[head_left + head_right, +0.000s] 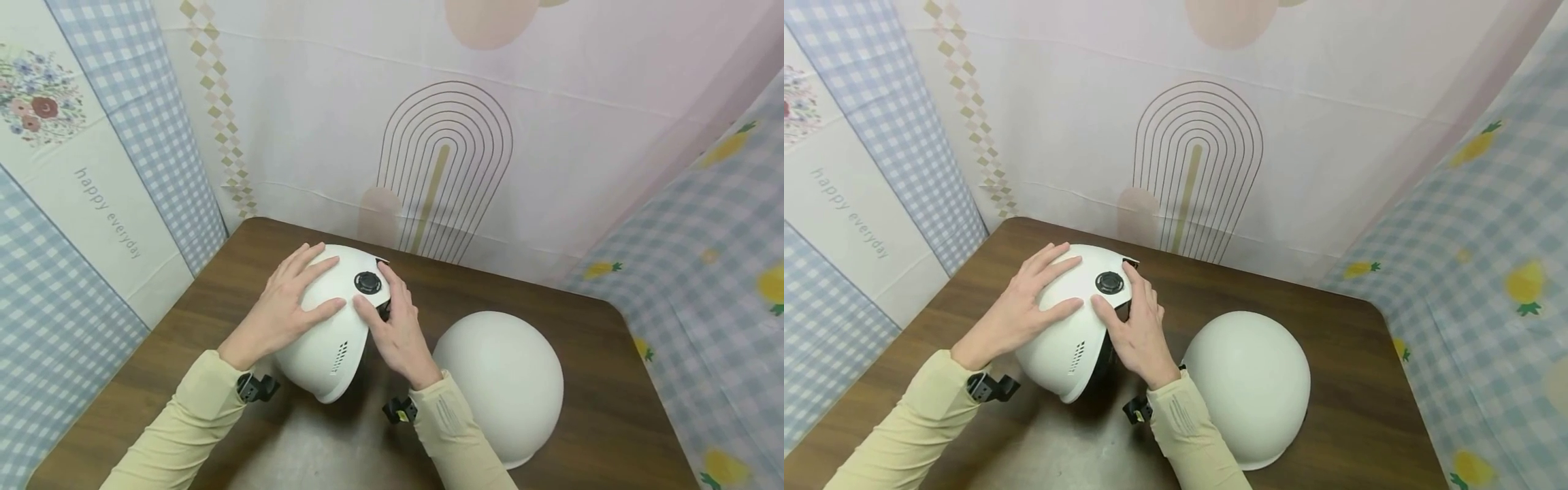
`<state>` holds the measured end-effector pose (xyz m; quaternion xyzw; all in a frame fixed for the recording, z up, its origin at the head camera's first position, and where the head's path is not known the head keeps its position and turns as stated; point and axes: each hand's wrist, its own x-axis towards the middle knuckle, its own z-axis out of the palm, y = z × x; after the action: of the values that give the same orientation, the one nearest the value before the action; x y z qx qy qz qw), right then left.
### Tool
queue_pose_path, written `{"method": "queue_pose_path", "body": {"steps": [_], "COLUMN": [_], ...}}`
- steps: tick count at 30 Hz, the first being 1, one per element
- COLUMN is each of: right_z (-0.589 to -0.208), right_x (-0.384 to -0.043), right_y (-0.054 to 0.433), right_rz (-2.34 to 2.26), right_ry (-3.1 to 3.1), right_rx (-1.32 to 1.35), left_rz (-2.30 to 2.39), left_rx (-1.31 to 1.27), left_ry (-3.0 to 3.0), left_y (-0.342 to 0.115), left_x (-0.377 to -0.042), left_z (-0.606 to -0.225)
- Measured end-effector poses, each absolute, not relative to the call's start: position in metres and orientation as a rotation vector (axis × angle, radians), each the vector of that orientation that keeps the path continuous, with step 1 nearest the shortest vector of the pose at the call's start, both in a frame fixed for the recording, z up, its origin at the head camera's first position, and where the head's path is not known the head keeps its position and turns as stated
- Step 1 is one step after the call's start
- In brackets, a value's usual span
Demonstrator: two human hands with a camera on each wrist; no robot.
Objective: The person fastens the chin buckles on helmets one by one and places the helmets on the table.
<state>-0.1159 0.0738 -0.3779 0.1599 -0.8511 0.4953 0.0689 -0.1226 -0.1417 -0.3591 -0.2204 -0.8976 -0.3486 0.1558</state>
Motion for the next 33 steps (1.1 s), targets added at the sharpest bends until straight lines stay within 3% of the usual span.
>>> {"method": "queue_pose_path", "body": {"steps": [9,33], "right_z": [-0.385,-0.407], "right_x": [-0.116,-0.114], "right_y": [0.075,0.072], "right_rz": [1.665,1.606], "right_ry": [-2.527,-2.595], "right_rx": [0.502,0.495], "left_rz": [-1.005,-1.071], "left_rx": [-0.647,-0.654], "left_ry": [-2.556,-2.544], "left_y": [-0.139,-0.149], "left_x": [-0.122,-0.121], "left_z": [-0.360,-0.358]}}
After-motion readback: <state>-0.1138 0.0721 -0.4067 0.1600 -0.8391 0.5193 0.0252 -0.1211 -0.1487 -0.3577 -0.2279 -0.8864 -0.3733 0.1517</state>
